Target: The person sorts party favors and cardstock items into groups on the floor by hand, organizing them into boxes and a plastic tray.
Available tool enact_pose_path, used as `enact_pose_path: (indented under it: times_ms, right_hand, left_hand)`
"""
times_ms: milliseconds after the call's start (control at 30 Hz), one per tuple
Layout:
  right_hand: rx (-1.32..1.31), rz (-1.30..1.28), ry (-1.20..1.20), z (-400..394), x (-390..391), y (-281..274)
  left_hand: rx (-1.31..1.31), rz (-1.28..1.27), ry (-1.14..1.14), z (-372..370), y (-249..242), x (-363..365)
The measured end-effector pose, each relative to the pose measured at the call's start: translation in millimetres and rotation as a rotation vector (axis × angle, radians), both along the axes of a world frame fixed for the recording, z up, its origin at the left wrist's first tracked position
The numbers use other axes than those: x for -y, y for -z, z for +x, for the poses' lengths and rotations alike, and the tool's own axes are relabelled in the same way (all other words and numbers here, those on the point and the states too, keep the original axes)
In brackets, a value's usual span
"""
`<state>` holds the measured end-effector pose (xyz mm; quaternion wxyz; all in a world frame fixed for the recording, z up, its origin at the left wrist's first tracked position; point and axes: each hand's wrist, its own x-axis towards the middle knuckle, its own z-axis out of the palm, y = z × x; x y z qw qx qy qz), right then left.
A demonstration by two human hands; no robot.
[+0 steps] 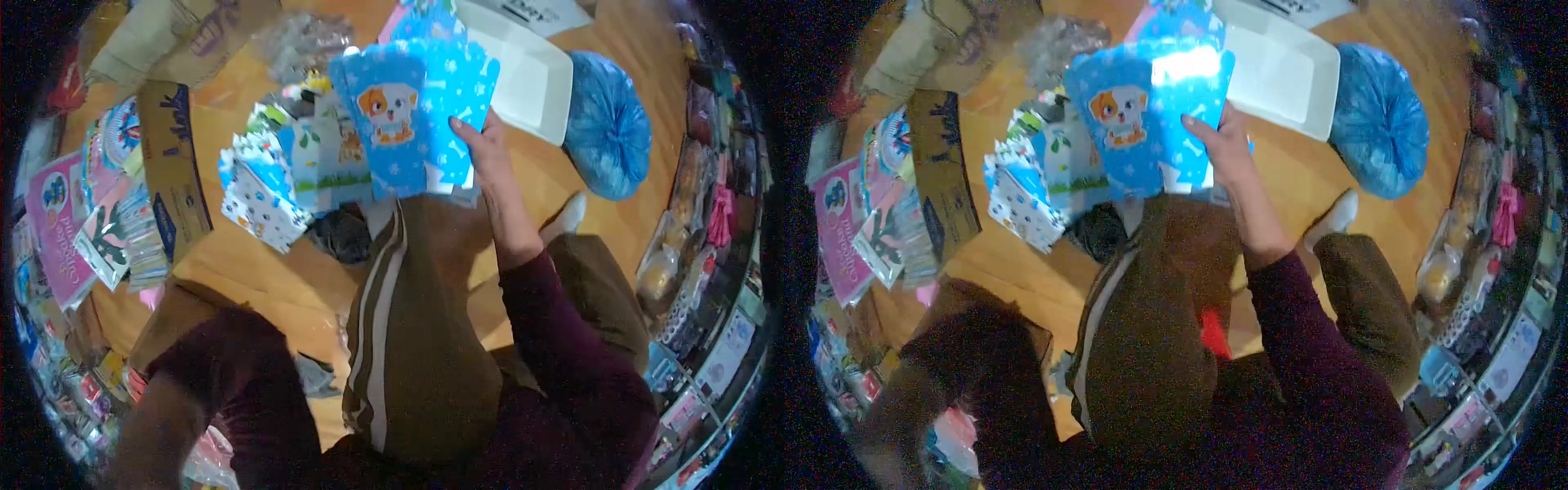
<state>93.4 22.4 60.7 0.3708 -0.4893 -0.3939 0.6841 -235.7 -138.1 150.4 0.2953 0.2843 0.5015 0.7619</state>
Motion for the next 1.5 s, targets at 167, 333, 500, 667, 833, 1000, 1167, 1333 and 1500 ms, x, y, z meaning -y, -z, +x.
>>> enact_pose_path:
  times_ms: [167,333,500,667,833,1000,1167,1333,1500]
  right_hand:
    - [-0.09,0.0,-0.101,-29.0,-8.9,-3.2]
    - [-0.017,0.301,-0.373,-74.3,0.8,-7.5]
    - [0.148,0.195,-0.077,-48.9,-53.8,15.8]
    - [0.781,0.32,0.199,-35.6,-129.0,56.5]
    - [1.045,0.348,0.131,-57.9,-156.0,91.6]
    - [1.055,0.346,0.05,-51.6,-156.5,96.9]
    - [1.147,0.412,-0.044,-48.9,-148.4,77.2]
    - [1.361,0.458,-0.008,-29.0,-151.3,45.5]
    - [1.371,0.396,0.141,62.0,-154.3,67.2]
  left_hand:
    - [0.062,-0.04,0.105,45.8,50.7,-37.3]
    - [0.393,-0.445,0.233,103.6,70.9,-58.0]
    - [0.539,-0.426,0.153,83.5,92.5,-38.2]
    - [0.693,-0.265,0.092,82.1,103.5,-33.1]
    - [0.67,-0.276,0.157,84.7,100.6,-41.7]
    - [0.615,-0.246,0.104,78.8,96.4,-44.0]
    - [0.662,-0.238,0.098,80.1,99.3,-40.8]
    - [0.658,-0.258,0.07,81.5,101.7,-40.6]
    - [0.683,-0.236,0.065,69.2,116.5,-36.3]
